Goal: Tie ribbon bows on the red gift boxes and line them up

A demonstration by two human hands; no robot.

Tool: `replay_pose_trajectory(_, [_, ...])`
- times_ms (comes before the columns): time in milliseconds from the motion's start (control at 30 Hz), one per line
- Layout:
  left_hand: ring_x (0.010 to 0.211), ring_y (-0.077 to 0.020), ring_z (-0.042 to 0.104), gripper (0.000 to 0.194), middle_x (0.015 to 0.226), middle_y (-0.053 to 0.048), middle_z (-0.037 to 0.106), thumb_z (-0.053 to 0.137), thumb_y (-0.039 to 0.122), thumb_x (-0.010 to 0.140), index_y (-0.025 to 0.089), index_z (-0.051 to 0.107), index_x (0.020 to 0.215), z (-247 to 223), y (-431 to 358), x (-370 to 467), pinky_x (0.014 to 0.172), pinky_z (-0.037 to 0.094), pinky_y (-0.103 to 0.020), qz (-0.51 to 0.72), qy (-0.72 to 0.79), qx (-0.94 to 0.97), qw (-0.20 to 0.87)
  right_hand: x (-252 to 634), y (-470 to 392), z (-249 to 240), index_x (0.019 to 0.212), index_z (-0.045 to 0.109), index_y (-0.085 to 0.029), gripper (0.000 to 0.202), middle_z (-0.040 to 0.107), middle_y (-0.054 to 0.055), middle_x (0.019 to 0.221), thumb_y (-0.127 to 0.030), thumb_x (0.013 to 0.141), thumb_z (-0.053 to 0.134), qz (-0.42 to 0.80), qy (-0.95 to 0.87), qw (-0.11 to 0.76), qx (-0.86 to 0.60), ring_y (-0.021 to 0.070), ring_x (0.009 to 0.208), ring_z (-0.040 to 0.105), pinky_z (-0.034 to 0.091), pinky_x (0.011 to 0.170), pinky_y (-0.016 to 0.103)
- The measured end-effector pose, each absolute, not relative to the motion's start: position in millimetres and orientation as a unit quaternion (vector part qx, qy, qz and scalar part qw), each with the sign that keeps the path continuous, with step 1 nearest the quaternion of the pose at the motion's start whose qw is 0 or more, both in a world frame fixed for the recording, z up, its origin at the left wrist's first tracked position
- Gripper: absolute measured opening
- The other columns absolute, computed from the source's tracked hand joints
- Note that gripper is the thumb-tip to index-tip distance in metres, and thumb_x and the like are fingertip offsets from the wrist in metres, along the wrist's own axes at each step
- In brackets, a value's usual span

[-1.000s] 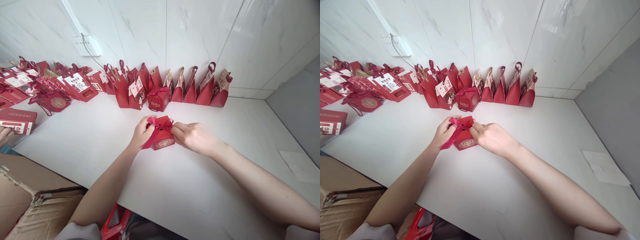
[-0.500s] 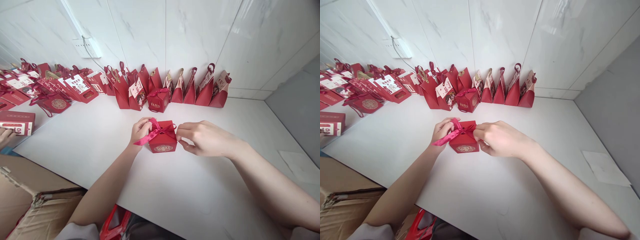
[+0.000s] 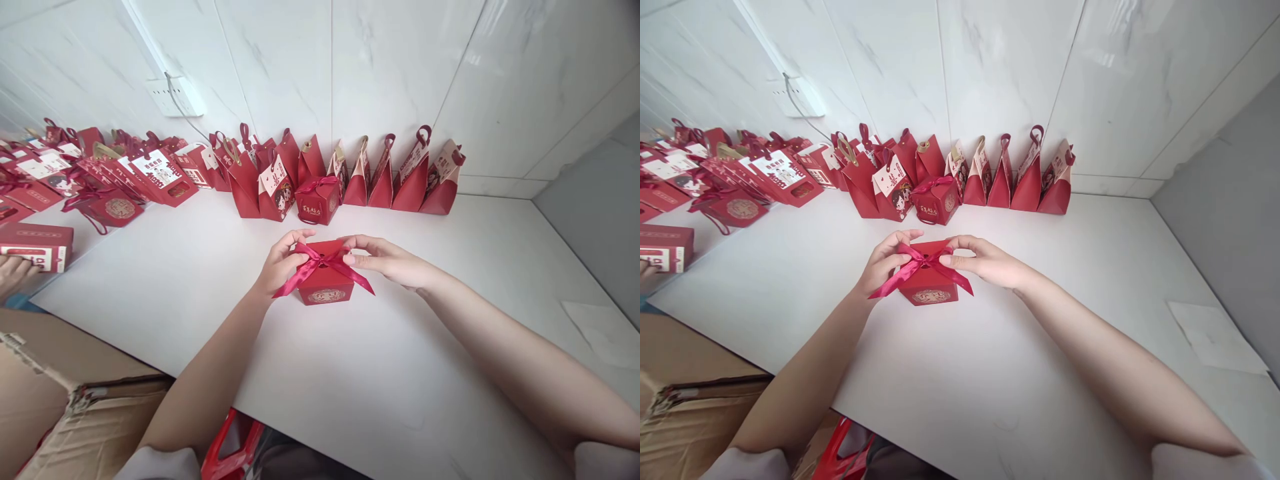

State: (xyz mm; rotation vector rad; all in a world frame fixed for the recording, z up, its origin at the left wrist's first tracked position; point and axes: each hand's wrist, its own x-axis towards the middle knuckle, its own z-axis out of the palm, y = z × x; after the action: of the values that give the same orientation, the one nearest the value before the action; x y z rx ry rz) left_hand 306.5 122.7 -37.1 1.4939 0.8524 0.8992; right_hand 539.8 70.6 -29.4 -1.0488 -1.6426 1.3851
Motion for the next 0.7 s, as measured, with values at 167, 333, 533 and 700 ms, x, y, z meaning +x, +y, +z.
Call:
replay_pose_trajectory(167, [0.101, -0.0257, 0.062, 0.018, 0.130, -0.007, 0.058, 0.054, 0.032, 0.079, 0.018, 0.052, 0.067, -32, 121, 303, 0.088, 0.047, -0.042, 0.373, 0.296, 0.636, 0.607, 536, 68, -29, 0.079, 0.065, -0.021, 0.025, 0.050, 0.006, 0.144, -0.045, 0.081, 0.074, 0.588, -0.601, 0.397, -0.368, 0.0286, 0.141, 0.035, 0.027, 0.113, 0.045])
replay_pose_trajectory(333, [0.128, -0.0295, 0.049, 0.036, 0.124, -0.009, 0.061, 0.062, 0.034, 0.084, 0.018, 0.044, 0.057, -24, 111, 307, 0.105, 0.038, -0.043, 0.349, 0.331, 0.715, 0.506, 533, 62, -24, 0.071, 0.060, -0.020, 0.031, 0.044, 0.006, 0.150, -0.046, 0.082, 0.072, 0.616, -0.576, 0.402, -0.356, 0.0314, 0.136, 0.043, 0.033, 0.109, 0.047])
replay_pose_trajectory(533, [0.125, -0.0264, 0.053, 0.017, 0.130, -0.006, 0.057, 0.069, 0.033, 0.080, 0.022, 0.061, 0.090, -27, 102, 314, 0.105, 0.040, -0.043, 0.316, 0.347, 0.752, 0.462, 532, 65, -29, 0.067, 0.063, -0.019, 0.030, 0.052, 0.008, 0.142, -0.043, 0.084, 0.070, 0.618, -0.554, 0.427, -0.359, 0.0318, 0.136, 0.042, 0.034, 0.109, 0.046])
replay_pose_trajectory(700, [0.128, -0.0267, 0.050, 0.013, 0.125, -0.008, 0.058, 0.067, 0.033, 0.082, 0.020, 0.066, 0.079, -29, 99, 318, 0.102, 0.044, -0.040, 0.291, 0.365, 0.768, 0.439, 532, 68, -34, 0.065, 0.062, -0.019, 0.025, 0.052, 0.006, 0.140, -0.035, 0.084, 0.068, 0.607, -0.561, 0.423, -0.371, 0.0303, 0.129, 0.050, 0.035, 0.108, 0.047])
